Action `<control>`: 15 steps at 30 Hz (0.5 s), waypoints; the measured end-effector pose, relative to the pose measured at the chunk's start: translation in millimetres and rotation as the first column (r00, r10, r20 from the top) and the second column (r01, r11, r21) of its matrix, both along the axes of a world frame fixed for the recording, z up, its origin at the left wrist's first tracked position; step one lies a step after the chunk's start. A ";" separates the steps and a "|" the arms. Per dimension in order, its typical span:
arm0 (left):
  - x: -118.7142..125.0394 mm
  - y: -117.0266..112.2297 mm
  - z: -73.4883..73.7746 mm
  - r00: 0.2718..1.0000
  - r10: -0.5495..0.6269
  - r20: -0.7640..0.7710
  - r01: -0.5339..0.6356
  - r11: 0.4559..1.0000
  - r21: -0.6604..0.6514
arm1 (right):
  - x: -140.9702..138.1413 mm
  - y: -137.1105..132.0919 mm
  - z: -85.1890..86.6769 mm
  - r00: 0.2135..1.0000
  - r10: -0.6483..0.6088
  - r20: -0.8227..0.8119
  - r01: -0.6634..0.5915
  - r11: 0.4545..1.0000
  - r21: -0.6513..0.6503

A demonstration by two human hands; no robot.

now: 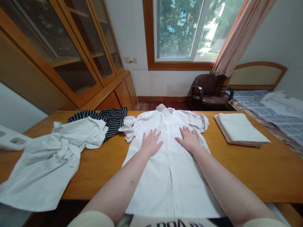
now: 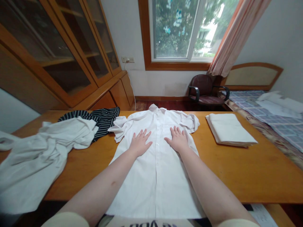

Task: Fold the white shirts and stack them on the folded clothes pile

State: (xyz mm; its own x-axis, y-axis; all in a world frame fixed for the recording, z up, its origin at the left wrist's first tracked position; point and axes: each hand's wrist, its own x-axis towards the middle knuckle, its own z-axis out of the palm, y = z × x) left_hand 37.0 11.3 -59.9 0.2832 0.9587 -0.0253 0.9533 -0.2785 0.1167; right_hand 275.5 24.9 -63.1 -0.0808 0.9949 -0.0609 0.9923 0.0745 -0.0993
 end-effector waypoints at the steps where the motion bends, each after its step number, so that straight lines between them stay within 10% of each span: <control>1: 0.5 -0.8 -0.3 1.000 0.012 -0.003 -0.012 1.000 0.004 | -0.5 -1.0 -0.2 1.000 -0.003 -0.004 0.003 1.000 0.001; 15: -8.8 -19.7 -1.8 0.999 0.003 -0.039 -0.003 1.000 0.005 | -12.0 -17.5 0.1 0.999 -0.043 0.000 0.043 0.999 0.003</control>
